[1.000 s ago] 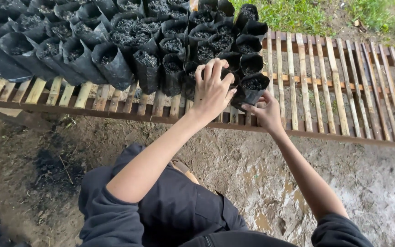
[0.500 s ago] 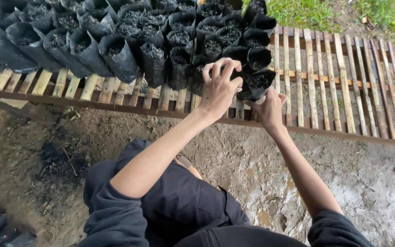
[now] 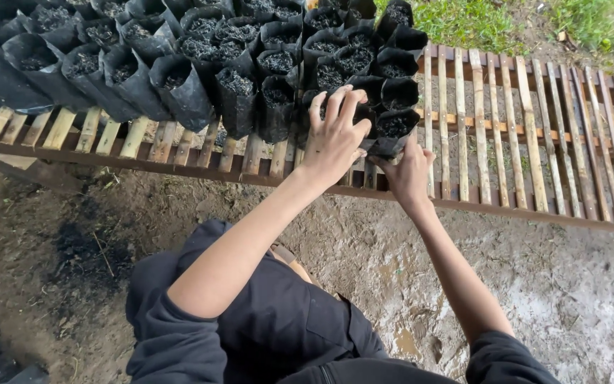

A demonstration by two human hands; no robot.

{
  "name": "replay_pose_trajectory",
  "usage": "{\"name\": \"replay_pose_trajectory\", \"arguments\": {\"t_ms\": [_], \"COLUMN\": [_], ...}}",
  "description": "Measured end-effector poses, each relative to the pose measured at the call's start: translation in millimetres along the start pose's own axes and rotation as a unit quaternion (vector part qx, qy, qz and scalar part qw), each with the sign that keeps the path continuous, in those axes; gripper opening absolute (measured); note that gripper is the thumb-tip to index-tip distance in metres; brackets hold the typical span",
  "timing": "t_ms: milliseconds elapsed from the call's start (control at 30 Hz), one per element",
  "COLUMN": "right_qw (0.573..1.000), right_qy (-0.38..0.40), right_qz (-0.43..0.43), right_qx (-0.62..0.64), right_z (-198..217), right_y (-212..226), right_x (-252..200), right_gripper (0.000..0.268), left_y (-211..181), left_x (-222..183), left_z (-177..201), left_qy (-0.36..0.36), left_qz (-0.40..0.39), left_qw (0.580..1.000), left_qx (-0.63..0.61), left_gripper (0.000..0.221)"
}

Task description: Arranging soil-filled polybags from a pile on the ground onto a wooden slatted rack in neat rows.

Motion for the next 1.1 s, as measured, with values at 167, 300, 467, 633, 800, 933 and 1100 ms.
{"name": "replay_pose_trajectory", "arguments": {"t_ms": [167, 300, 467, 633, 800, 933, 1100], "right_qw": [1.0, 0.999, 1.0, 1.0, 1.0, 0.998, 0.995], "right_qy": [-0.012, -0.005, 0.01, 0.01, -0.004, -0.033, -0.059], "right_qz": [-0.019, -0.021, -0.011, -0.024, -0.014, 0.001, 0.015], "right_qx": [-0.021, -0.028, -0.022, 0.009, -0.017, -0.052, -0.082], "right_z": [-6.5, 4.4, 19.6, 21.3, 16.9, 7.0, -2.4], "right_y": [-1.1, 13.0, 19.2, 6.8, 16.2, 15.5, 6.1], "right_x": [0.3, -3.3, -3.8, -6.6, -5.0, -1.9, -0.6], "right_gripper": [0.065, 0.068, 0.067, 0.069, 0.074, 0.086, 0.085], "left_y": [-2.3, -3.2, -6.0, -3.6, -3.0, -10.6, -15.4], "left_x": [-5.1, -8.7, -7.4, -11.0, -12.8, -12.6, -11.5], "left_z": [-11.8, -24.6, -2.4, 0.3, -17.7, -15.7, -16.4], "left_qy": [-0.006, -0.019, -0.023, -0.028, -0.03, -0.028, -0.022], "left_qz": [-0.014, -0.032, -0.036, -0.032, -0.04, -0.079, -0.094], "left_qw": [0.999, 0.997, 0.997, 0.998, 0.997, 0.992, 0.988], "left_qx": [0.033, 0.063, 0.063, 0.042, 0.051, 0.09, 0.118], "left_gripper": [0.052, 0.054, 0.059, 0.061, 0.076, 0.096, 0.103]}}
Point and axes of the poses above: each hand's wrist, its own x-axis towards the middle knuckle, its own z-axis out of the back of the hand, y = z × x, the point moved 6 cm from there along x, towards the middle knuckle, and after that the axes turned 12 degrees about -z, right-handed, at the moved point
